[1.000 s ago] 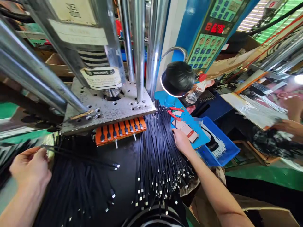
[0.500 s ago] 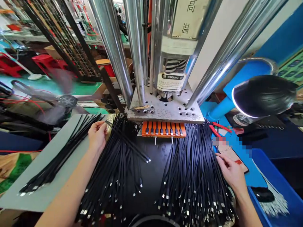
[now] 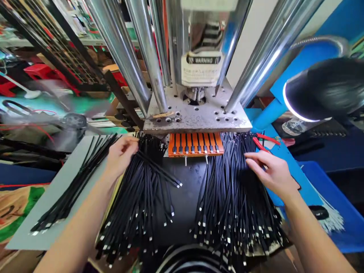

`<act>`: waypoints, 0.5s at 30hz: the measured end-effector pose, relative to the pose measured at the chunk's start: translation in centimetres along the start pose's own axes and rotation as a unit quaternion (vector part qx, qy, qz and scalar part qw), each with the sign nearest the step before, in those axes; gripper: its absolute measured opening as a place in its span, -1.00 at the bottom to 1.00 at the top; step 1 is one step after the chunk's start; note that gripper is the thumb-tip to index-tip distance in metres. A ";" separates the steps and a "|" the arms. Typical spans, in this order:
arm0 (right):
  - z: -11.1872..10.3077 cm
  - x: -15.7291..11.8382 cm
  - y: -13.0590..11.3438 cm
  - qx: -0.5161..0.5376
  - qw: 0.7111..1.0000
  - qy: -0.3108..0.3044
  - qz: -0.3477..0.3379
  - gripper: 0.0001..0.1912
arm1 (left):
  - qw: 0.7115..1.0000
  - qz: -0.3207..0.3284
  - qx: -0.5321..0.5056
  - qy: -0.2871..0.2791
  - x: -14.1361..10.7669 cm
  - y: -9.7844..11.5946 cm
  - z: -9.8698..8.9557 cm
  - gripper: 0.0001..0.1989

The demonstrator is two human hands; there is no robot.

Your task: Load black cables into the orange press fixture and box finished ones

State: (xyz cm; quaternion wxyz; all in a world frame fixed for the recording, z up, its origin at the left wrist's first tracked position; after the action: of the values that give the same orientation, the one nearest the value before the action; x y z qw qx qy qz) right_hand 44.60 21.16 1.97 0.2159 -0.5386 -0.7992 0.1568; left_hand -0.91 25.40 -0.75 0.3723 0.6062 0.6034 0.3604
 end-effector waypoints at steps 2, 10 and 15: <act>0.7 2.5 -3.0 -0.008 0.996 -0.045 -0.081 -0.76 | 0.986 0.028 0.128 -0.107 0.5 2.4 3.7 -0.70; 3.8 10.9 -5.0 -0.012 0.982 -0.076 -0.170 -0.70 | 0.929 0.080 0.318 -0.168 5.0 8.2 12.0 -0.24; 5.6 17.1 -3.1 0.004 0.987 -0.043 -0.157 -0.54 | 0.928 -0.019 0.331 -0.172 9.7 7.3 13.7 -0.01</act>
State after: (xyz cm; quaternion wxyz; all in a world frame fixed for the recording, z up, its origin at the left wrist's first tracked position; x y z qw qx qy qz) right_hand 33.63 35.81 1.67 0.2058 -0.3985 -0.8816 0.1472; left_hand 14.78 34.94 -0.73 0.2553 0.7358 0.6268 0.0230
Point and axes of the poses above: each hand's wrist, its own x-axis towards the middle knuckle, its own z-axis out of the palm, y = z × x, the point moved 9 cm from there along x, towards the middle knuckle, and after that the axes turned 13 degrees about -y, right-handed, at the moved point
